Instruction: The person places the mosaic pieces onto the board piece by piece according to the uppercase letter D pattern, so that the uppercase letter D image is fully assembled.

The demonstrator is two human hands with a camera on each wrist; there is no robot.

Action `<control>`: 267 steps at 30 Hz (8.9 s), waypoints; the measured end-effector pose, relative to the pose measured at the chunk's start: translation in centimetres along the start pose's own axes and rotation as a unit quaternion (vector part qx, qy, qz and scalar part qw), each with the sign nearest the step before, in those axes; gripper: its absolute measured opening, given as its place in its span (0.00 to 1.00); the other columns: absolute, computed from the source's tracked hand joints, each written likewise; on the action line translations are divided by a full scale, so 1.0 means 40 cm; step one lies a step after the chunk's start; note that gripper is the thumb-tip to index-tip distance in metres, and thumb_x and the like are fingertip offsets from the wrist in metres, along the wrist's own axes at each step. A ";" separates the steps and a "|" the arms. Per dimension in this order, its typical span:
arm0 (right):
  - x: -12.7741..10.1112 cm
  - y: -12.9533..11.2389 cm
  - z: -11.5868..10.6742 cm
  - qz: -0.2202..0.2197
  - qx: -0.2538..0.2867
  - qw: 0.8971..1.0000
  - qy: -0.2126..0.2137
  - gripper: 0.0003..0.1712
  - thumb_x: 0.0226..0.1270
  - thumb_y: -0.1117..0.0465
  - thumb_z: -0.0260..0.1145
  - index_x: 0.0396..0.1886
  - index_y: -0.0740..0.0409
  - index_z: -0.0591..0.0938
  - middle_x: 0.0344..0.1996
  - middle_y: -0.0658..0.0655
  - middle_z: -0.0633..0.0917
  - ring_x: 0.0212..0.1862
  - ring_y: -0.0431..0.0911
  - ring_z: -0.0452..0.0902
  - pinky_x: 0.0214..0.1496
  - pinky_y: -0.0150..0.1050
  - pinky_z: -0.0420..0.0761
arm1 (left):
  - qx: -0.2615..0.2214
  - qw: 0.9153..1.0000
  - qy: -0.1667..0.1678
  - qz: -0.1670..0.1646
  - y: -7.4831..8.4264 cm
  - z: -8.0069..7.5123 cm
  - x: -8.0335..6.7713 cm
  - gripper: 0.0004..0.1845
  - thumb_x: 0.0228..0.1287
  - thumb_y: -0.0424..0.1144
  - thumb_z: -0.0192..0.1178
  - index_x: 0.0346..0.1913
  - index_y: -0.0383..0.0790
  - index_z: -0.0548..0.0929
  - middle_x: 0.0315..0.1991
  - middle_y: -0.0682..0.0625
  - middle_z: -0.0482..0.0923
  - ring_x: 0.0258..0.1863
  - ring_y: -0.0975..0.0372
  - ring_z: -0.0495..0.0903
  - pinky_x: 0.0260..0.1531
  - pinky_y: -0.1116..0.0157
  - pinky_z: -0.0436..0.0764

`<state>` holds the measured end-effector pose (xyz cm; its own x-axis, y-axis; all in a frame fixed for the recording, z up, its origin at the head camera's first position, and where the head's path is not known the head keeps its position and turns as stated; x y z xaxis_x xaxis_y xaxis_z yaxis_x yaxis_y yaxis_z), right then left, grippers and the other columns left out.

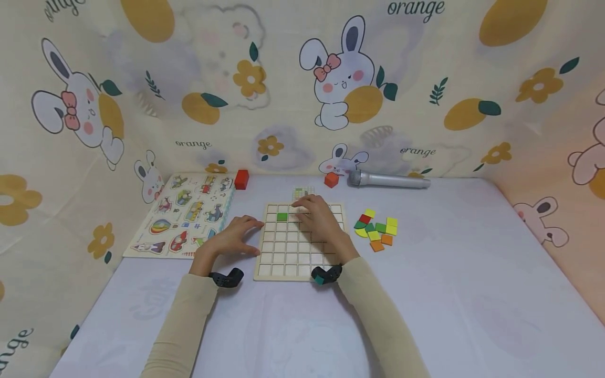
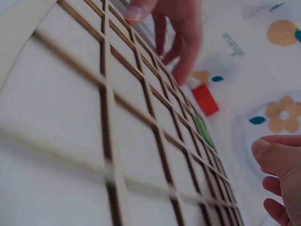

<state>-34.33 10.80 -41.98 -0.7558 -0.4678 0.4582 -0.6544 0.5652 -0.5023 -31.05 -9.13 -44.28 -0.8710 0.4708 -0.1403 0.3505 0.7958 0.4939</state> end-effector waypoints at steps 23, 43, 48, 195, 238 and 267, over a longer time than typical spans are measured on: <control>-0.227 0.162 -0.291 0.150 -0.099 0.984 -0.003 0.13 0.59 0.64 0.67 0.45 0.60 0.81 0.47 0.62 0.79 0.53 0.58 0.67 0.56 0.59 0.68 | 0.002 1.000 -0.005 -0.013 -0.005 0.002 0.002 0.41 0.46 0.48 0.73 0.66 0.45 0.68 0.66 0.46 0.62 0.65 0.53 0.58 0.65 0.53 0.61; -0.301 0.254 -0.302 0.225 -0.082 0.965 -0.109 0.15 0.59 0.67 0.66 0.47 0.64 0.81 0.47 0.65 0.81 0.51 0.59 0.70 0.57 0.60 0.69 | 0.003 1.000 -0.004 0.008 -0.009 0.004 0.006 0.41 0.47 0.48 0.72 0.65 0.43 0.69 0.65 0.45 0.63 0.64 0.52 0.59 0.65 0.53 0.61; -0.293 0.250 -0.299 0.218 -0.089 0.966 -0.106 0.14 0.59 0.67 0.66 0.45 0.65 0.82 0.45 0.65 0.82 0.49 0.58 0.72 0.56 0.58 0.70 | 0.002 1.000 -0.003 0.009 -0.011 0.003 0.007 0.41 0.47 0.48 0.72 0.65 0.43 0.69 0.65 0.45 0.63 0.64 0.52 0.59 0.65 0.53 0.61; -0.071 0.122 -0.081 0.132 0.042 0.990 -0.037 0.09 0.61 0.68 0.65 0.41 0.60 0.84 0.44 0.59 0.81 0.47 0.51 0.77 0.51 0.47 0.79 | -0.012 1.000 -0.001 0.009 -0.010 0.003 0.002 0.40 0.47 0.48 0.72 0.65 0.43 0.69 0.65 0.44 0.63 0.65 0.51 0.59 0.64 0.52 0.61; -0.060 0.094 -0.055 0.086 0.010 0.996 -0.013 0.12 0.59 0.64 0.68 0.43 0.60 0.85 0.42 0.58 0.83 0.48 0.51 0.76 0.52 0.49 0.76 | -0.008 1.000 0.004 0.007 -0.013 0.006 0.005 0.40 0.48 0.49 0.72 0.65 0.43 0.69 0.64 0.45 0.64 0.64 0.52 0.59 0.64 0.52 0.62; -0.222 0.236 -0.208 0.239 -0.050 0.968 -0.067 0.13 0.62 0.62 0.65 0.46 0.60 0.83 0.39 0.58 0.78 0.42 0.51 0.72 0.48 0.48 0.76 | -0.009 1.000 0.005 0.015 0.000 -0.001 -0.003 0.39 0.48 0.48 0.71 0.65 0.41 0.69 0.64 0.43 0.64 0.64 0.50 0.60 0.64 0.51 0.63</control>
<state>-33.62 25.95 -44.69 -0.9720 -0.2175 0.0893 -0.2298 0.7980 -0.5572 -30.97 -9.18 -44.24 -0.8636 0.4904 -0.1168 0.3702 0.7743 0.5133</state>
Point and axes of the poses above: each hand's wrist, its own x-axis towards the middle knuckle, its own z-axis out of the palm, y = z × x, the point moved 7 cm from there along x, towards the middle knuckle
